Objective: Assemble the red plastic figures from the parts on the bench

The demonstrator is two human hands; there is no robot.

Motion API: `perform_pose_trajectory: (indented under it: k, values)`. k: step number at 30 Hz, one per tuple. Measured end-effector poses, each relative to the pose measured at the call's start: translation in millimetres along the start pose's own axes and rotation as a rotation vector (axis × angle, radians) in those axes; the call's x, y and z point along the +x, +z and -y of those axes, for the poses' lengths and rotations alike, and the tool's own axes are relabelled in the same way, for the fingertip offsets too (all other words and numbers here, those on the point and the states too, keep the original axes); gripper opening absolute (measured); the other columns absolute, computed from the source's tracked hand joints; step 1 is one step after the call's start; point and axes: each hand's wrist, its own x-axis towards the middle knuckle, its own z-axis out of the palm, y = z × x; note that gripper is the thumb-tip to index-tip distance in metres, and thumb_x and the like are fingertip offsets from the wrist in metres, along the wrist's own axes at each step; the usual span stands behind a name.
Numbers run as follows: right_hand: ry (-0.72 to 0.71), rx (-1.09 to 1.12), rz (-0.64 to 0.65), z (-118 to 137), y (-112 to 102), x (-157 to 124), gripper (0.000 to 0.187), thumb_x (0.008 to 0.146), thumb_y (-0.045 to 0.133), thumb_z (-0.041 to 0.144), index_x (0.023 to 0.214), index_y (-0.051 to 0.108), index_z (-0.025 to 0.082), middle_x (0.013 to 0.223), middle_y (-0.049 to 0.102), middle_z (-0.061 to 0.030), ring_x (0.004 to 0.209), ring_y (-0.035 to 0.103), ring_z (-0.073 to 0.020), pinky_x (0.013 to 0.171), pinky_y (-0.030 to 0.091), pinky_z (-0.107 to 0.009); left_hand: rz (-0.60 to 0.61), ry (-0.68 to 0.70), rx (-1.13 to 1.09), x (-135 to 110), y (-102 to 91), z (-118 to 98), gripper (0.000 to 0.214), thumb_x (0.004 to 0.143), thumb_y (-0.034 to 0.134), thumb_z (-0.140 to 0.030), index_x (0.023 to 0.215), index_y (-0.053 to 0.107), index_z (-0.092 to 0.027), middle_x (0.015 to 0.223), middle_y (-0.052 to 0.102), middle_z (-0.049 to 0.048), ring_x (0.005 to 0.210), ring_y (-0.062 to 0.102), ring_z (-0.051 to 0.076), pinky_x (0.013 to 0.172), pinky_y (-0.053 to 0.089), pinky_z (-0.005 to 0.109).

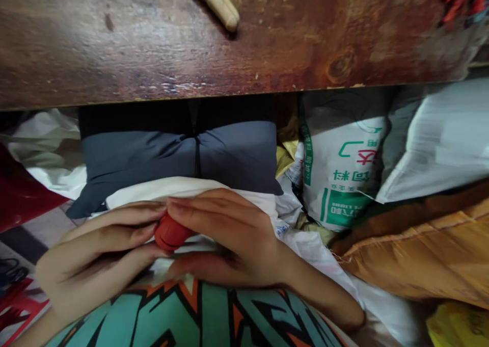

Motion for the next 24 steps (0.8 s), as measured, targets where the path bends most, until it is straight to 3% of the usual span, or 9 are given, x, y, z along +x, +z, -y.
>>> perform_pose_trajectory:
  k: [4,8,12,14,18,22,24]
  values:
    - [0.018,0.055,0.024,0.6,-1.5,4.0,0.067,0.094,0.084,0.039,0.150,0.061,0.010,0.128,0.080,-0.0184,0.125,0.077,-0.0235,0.110,0.062,-0.033,-0.044,-0.033,0.003,-0.9,1.4,1.5,0.065,0.082,0.094,-0.033,0.143,0.071,-0.032,0.124,0.081,0.0020,0.113,0.079,0.024,0.099,0.071,0.035]
    - [0.048,0.098,0.042,4.8,2.3,5.8,0.065,0.090,0.088,0.037,0.146,0.064,0.011,0.124,0.082,-0.0163,0.122,0.078,-0.0250,0.112,0.061,-0.032,-0.003,-0.062,0.082,-3.9,1.7,6.1,0.072,0.083,0.092,-0.045,0.149,0.067,-0.037,0.124,0.076,0.0032,0.112,0.077,0.024,0.096,0.070,0.034]
    - [0.126,0.137,0.069,10.4,5.4,7.7,0.048,0.098,0.077,0.035,0.141,0.065,0.016,0.133,0.080,-0.0134,0.127,0.076,-0.0250,0.117,0.059,-0.037,0.019,-0.065,0.007,-2.3,1.5,10.4,0.088,0.083,0.090,-0.052,0.162,0.051,-0.041,0.160,0.059,0.0074,0.138,0.067,0.034,0.110,0.065,0.048]
    - [0.138,0.201,0.095,10.7,6.1,10.5,0.039,0.102,0.073,0.037,0.134,0.068,0.015,0.129,0.081,-0.0127,0.124,0.077,-0.0233,0.115,0.060,-0.037,0.081,-0.053,-0.019,2.6,0.4,9.2,0.087,0.087,0.086,-0.051,0.164,0.047,-0.039,0.168,0.053,0.0073,0.146,0.061,0.036,0.115,0.062,0.053]
    - [0.104,0.196,0.128,7.2,7.6,18.0,0.025,0.102,0.074,0.036,0.120,0.073,0.019,0.115,0.085,-0.0070,0.117,0.080,-0.0195,0.111,0.062,-0.030,0.278,0.028,-0.013,16.2,-3.3,3.1,0.076,0.094,0.078,-0.051,0.162,0.052,-0.033,0.156,0.066,0.0078,0.136,0.070,0.033,0.115,0.063,0.050]
    - [0.043,0.071,0.135,5.6,9.7,19.5,0.024,0.100,0.077,0.035,0.120,0.072,0.022,0.113,0.086,-0.0028,0.120,0.079,-0.0200,0.113,0.060,-0.029,0.295,0.001,-0.003,26.3,-5.8,2.8,0.073,0.093,0.077,-0.053,0.159,0.055,-0.035,0.149,0.072,0.0058,0.130,0.074,0.031,0.113,0.065,0.046]
    - [0.066,0.029,0.123,6.6,11.1,16.5,0.028,0.099,0.078,0.042,0.118,0.073,0.022,0.108,0.086,-0.0015,0.114,0.081,-0.0195,0.113,0.060,-0.027,0.323,0.051,-0.001,28.0,-6.8,2.7,0.071,0.093,0.077,-0.053,0.159,0.056,-0.034,0.149,0.071,0.0061,0.128,0.075,0.031,0.111,0.066,0.043]
